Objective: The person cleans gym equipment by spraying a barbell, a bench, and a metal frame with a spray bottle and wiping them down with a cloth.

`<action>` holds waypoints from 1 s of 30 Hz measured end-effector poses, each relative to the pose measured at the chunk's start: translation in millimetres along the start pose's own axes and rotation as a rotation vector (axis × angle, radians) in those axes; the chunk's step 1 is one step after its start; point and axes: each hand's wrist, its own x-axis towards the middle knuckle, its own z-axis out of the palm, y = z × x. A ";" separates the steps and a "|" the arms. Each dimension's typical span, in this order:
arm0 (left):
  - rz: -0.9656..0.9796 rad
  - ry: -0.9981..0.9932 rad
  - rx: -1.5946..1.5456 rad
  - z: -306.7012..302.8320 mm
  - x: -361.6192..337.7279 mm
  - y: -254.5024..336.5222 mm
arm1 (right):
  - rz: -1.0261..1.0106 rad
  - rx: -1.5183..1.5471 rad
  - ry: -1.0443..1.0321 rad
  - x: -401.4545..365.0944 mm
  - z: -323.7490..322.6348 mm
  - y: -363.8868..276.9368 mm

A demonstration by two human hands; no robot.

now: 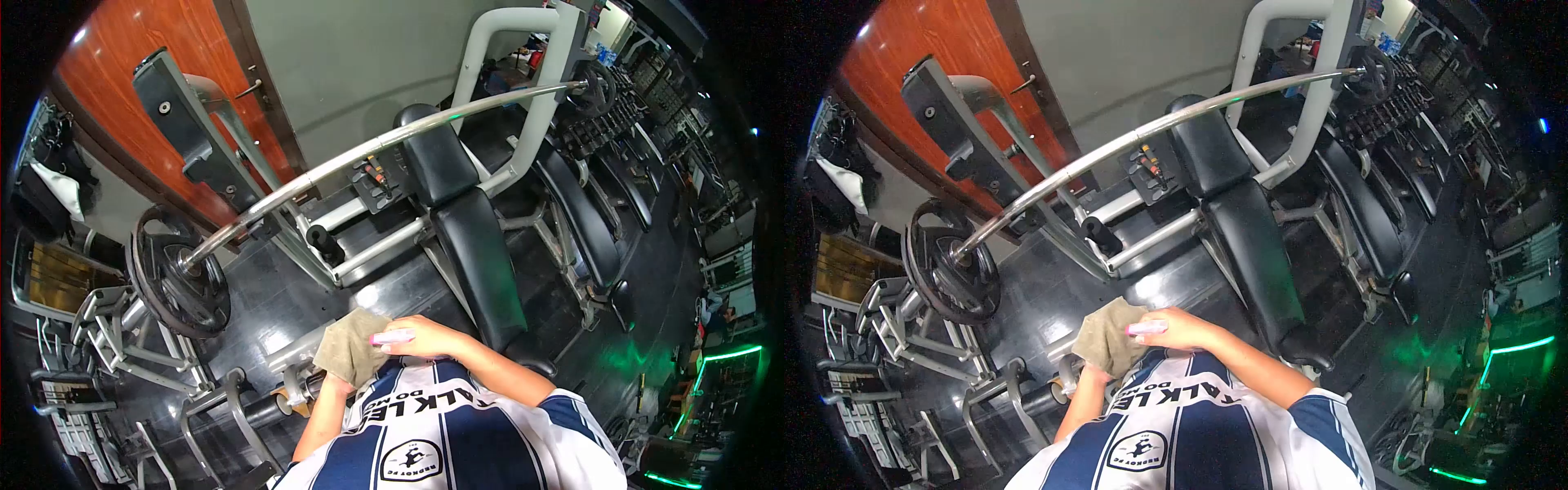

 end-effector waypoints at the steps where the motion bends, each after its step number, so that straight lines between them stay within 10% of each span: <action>1: 0.141 0.013 0.672 13.9 3.4 12.3 | 0.006 0.001 0.005 -2.6 0.7 5.1; 3: 0.465 0.027 1.294 47.9 6.4 46.9 | 0.014 -0.026 -0.012 -7.6 3.4 19.0; 5: -0.251 0.220 -0.545 50.1 7.2 33.7 | 0.003 -0.039 0.001 -11.3 5.5 26.2; 9: 0.026 0.006 0.123 42.1 18.4 13.9 | 0.071 -0.095 0.000 -19.0 -7.6 17.8; 17: -0.102 0.322 -0.803 58.0 9.8 -14.7 | -0.206 0.037 0.134 -22.1 -39.3 36.5; 19: -0.044 0.364 -0.753 71.2 8.5 -18.6 | 0.104 0.182 0.060 -30.5 -58.4 19.1; 30: -0.128 0.610 -0.658 124.1 17.8 -52.6 | 0.058 0.230 -0.153 -39.6 -93.8 45.8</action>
